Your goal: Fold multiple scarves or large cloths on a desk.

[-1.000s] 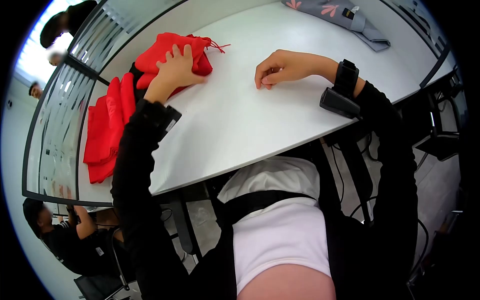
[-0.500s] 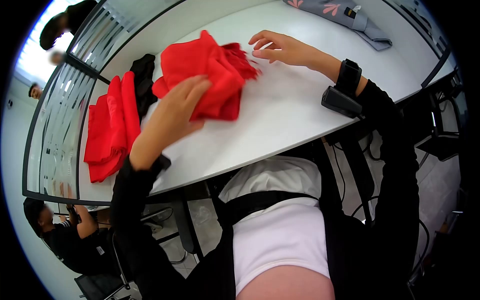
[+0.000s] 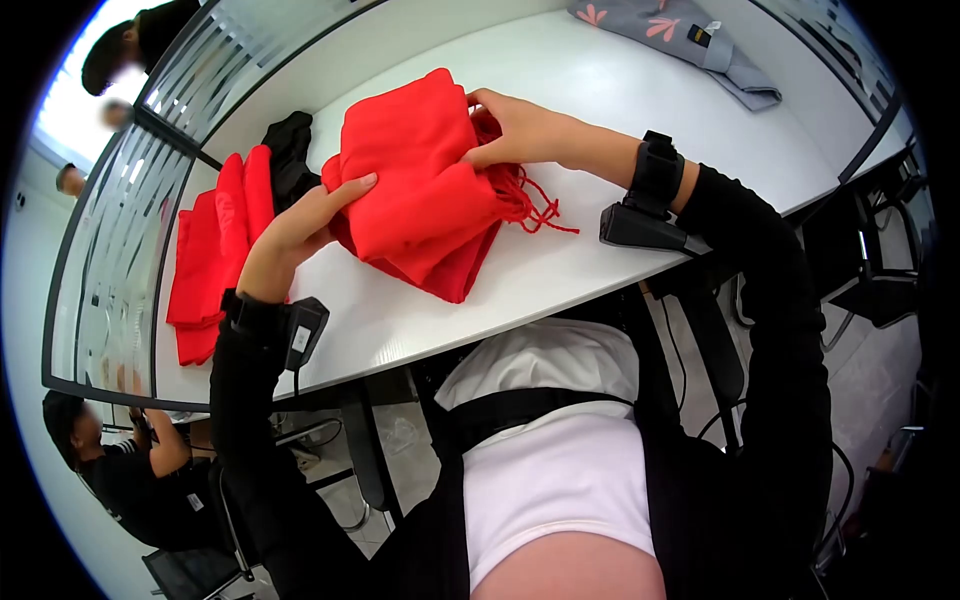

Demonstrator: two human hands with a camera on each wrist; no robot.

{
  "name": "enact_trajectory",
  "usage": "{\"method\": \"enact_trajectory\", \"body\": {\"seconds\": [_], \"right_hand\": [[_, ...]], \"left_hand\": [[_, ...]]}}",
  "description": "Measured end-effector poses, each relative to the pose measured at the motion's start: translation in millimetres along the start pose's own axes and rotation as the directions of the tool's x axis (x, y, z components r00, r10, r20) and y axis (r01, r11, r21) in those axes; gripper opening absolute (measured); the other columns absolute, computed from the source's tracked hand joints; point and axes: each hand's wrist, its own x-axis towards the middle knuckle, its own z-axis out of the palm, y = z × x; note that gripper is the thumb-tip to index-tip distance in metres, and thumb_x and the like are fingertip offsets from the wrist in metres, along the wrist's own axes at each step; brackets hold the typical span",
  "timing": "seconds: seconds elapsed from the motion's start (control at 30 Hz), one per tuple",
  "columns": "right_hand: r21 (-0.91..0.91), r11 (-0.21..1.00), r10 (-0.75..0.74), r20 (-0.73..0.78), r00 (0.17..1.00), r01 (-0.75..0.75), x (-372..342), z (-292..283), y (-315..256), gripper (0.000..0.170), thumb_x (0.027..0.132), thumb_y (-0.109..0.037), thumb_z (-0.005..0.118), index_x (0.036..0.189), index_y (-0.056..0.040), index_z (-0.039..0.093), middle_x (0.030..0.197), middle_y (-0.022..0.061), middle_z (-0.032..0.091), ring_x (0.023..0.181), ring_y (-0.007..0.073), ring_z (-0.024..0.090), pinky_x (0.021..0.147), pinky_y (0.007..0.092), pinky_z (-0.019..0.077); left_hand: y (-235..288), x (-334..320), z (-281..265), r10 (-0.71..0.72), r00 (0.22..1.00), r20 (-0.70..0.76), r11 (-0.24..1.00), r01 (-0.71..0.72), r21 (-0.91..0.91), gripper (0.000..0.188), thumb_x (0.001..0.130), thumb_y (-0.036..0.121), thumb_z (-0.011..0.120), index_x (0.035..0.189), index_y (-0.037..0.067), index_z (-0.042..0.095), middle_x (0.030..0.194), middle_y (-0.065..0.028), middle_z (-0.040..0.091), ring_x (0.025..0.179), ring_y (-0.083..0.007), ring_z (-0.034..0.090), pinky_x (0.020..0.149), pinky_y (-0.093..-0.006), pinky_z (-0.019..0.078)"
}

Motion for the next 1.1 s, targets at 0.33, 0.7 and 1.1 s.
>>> {"method": "enact_trajectory", "body": {"seconds": [0.33,0.7,1.1], "right_hand": [[0.221,0.975,-0.05,0.065,0.997,0.034,4.3,-1.9,18.4,0.07,0.07,-0.022,0.07,0.128,-0.0047,0.036,0.125,0.0171,0.046,0.118,0.0266,0.043,0.099,0.0347,0.0327],[0.039,0.998,-0.066,0.35,0.935,0.056,-18.1,17.2,3.8,0.065,0.08,-0.034,0.061,0.128,-0.0011,0.034,0.119,0.0174,0.049,0.1,0.0238,0.056,0.089,0.0334,0.0396],[0.039,0.996,-0.089,0.469,0.879,0.079,-16.1,14.4,-0.8,0.031,0.086,-0.014,0.051,0.115,-0.0033,0.048,0.096,0.0086,0.059,0.088,0.0149,0.057,0.082,0.0271,0.0428]], "left_hand": [[-16.0,-19.7,25.7,0.094,0.987,-0.134,0.868,-0.147,-0.474,0.043,0.073,0.017,0.067,0.11,0.001,0.052,0.104,-0.0072,0.057,0.097,-0.0167,0.054,0.084,-0.0276,0.0432],[-113.3,-144.3,-44.7,0.379,0.385,-0.842,0.495,-0.853,-0.167,0.037,0.069,0.013,0.063,0.102,-0.002,0.056,0.095,-0.0106,0.06,0.091,-0.0264,0.056,0.083,-0.0337,0.0436],[-211.0,-293.2,-174.9,0.345,-0.556,-0.756,0.744,-0.33,0.581,0.042,0.076,0.014,0.059,0.114,0.0,0.048,0.105,-0.0099,0.055,0.098,-0.0236,0.051,0.089,-0.0303,0.0379]]}}
